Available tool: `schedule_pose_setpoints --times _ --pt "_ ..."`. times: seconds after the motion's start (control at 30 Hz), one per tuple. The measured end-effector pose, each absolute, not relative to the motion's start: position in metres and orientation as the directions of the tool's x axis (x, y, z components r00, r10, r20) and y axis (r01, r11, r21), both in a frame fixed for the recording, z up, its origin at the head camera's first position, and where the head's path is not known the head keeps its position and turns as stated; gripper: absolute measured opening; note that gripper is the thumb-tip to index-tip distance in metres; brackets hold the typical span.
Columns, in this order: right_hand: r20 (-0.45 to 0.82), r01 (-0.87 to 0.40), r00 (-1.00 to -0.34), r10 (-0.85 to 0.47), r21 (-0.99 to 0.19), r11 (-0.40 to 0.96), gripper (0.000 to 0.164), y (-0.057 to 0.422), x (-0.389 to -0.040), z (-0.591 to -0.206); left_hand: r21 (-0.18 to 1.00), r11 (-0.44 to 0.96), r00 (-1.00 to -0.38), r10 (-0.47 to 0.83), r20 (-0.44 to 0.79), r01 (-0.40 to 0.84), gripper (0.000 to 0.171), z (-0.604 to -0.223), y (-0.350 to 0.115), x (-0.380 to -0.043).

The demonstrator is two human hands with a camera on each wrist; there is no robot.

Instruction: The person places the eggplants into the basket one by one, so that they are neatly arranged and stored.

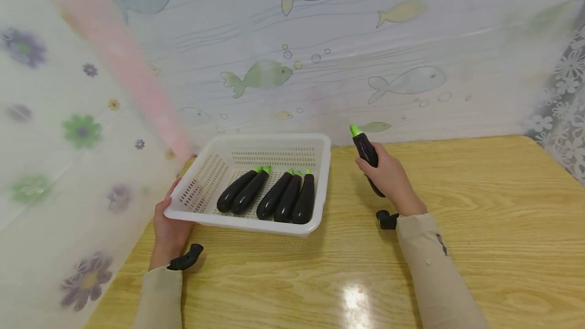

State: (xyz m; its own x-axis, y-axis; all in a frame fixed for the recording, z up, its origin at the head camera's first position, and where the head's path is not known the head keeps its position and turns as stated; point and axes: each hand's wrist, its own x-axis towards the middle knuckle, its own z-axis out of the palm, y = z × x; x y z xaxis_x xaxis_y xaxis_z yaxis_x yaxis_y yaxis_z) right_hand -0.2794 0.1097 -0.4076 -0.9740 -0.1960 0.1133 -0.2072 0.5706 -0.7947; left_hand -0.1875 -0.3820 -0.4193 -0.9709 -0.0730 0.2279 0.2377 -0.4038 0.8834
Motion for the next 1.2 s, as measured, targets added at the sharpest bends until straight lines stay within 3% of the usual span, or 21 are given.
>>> schedule_pose_setpoints --times 0.27,0.67,1.2 --pt "0.171 -0.229 -0.973 -0.155 -0.809 0.542 0.066 0.111 -0.277 -0.404 0.886 -0.396 -0.971 -0.086 0.224 0.240 0.055 -0.419 -0.380 -0.185" --pt "0.154 -0.213 -0.976 -0.154 -0.829 0.518 0.070 0.108 -0.277 -0.399 0.876 -0.421 -0.972 -0.101 0.211 0.234 0.060 -0.420 -0.380 -0.184" --pt "0.221 -0.260 -0.966 -0.136 -0.815 0.519 0.076 0.113 -0.275 -0.400 0.879 -0.417 -0.973 -0.087 0.213 0.230 0.062 -0.419 -0.379 -0.188"
